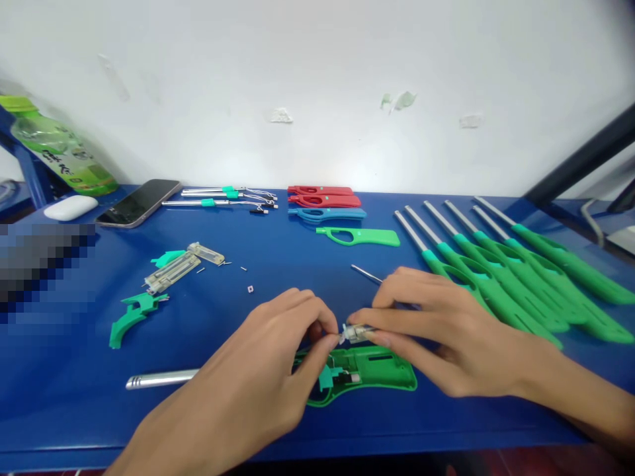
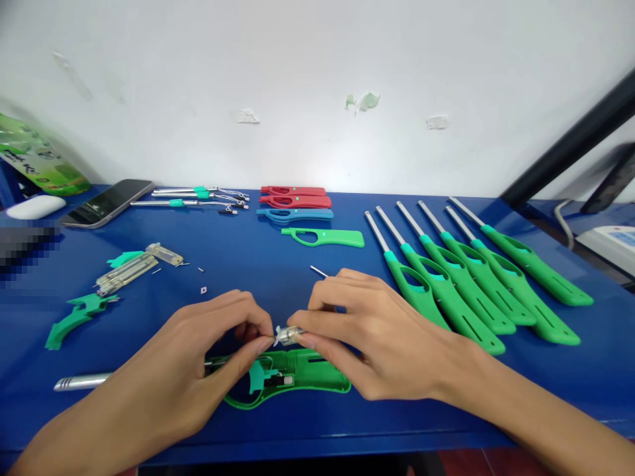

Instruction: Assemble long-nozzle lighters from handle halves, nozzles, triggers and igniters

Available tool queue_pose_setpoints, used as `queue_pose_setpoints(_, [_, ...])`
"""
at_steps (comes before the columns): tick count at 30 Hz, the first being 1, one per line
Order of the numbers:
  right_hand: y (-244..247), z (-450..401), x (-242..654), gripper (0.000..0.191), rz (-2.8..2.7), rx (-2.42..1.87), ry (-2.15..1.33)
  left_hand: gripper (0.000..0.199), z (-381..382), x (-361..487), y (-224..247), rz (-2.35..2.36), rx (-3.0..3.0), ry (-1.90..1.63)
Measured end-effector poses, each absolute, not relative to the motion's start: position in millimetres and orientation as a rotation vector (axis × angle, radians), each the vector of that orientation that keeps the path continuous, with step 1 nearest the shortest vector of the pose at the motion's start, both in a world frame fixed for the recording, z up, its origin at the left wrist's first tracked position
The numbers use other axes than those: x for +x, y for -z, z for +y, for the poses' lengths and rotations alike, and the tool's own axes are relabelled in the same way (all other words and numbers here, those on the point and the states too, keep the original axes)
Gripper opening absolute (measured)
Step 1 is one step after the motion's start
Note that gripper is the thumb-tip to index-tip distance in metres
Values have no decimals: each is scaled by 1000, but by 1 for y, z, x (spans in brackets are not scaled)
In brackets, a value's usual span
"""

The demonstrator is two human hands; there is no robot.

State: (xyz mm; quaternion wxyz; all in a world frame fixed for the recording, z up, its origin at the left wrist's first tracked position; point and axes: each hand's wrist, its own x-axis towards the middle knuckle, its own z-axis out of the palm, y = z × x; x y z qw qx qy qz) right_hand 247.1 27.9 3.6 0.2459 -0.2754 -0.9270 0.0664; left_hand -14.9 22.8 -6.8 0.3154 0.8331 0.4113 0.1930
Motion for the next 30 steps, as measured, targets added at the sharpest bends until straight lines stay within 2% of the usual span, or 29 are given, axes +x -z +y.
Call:
queue_pose_setpoints(11, [-10, 24, 252, 34, -2643, -932, -45, 16, 20, -24, 6, 1077, 2405, -582])
queue_pose_setpoints(18, [5, -8, 252, 23, -2467, -1032, 7, 36, -10, -49, 26, 1202, 2725, -812])
queue_pose_setpoints(30, [18, -24, 247, 24, -2418, -1146, 54, 29, -15, -41, 40, 1108, 2745, -868])
